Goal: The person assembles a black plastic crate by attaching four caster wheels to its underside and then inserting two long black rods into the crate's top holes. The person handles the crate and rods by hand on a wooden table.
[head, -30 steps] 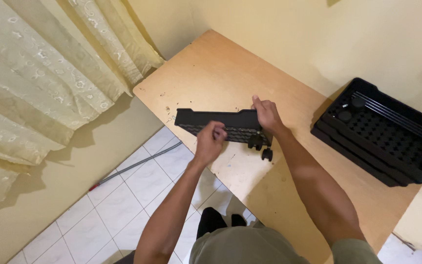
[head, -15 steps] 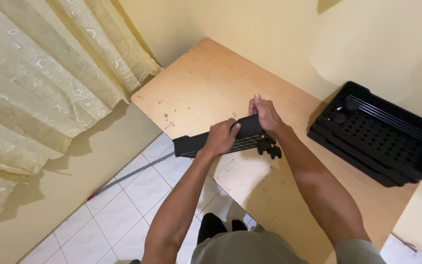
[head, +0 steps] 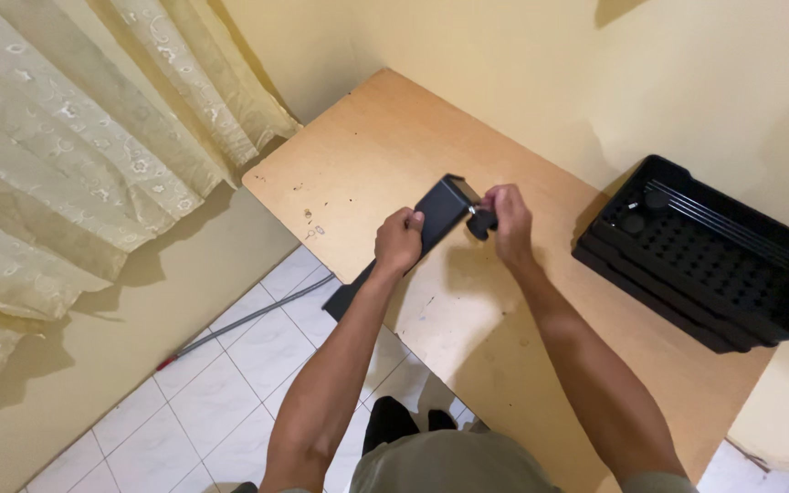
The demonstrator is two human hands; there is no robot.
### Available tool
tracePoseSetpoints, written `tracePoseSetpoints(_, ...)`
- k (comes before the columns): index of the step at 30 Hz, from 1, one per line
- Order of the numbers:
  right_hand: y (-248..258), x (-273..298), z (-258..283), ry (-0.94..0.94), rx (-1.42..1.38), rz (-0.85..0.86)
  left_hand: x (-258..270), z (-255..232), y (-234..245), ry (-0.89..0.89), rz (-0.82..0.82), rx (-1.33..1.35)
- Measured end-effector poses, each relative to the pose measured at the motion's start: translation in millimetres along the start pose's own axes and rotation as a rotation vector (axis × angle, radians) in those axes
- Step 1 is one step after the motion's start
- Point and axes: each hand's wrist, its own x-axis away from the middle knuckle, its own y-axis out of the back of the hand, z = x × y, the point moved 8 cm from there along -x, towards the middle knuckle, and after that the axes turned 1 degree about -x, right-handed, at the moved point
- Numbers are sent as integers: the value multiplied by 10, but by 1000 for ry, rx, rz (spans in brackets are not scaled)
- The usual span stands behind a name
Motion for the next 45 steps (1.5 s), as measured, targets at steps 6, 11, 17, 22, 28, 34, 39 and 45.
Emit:
tracePoseSetpoints(6,-314,0,-211,-268,-319,-3,37,5,-14,50,-25,228)
tracePoseSetpoints(11,-347,-309,-29,-233,-209,9,33,-102,-29,8,12,610)
tracePoseSetpoints(17,-403,-446,173,-183,-118,84,-28,-389,95,-98,66,902)
tracePoseSetpoints(22,-421,-503,372,-110,-16,120,-313,-517,116,213,134,708)
tracePoseSetpoints(28,-533,-465,522,-21,45,152,-494,-558,155,378,321,642)
tracePoseSetpoints(34,-575,-513,482,-59,-58,86,-493,-587,206,314,135,622)
tracePoseSetpoints(39,-541,-521,414,-87,-37,58,-377,-542,153,117,42,591)
tracePoseSetpoints(45,-564,-409,271,-102,99,56,-399,-335,49,102,167,591)
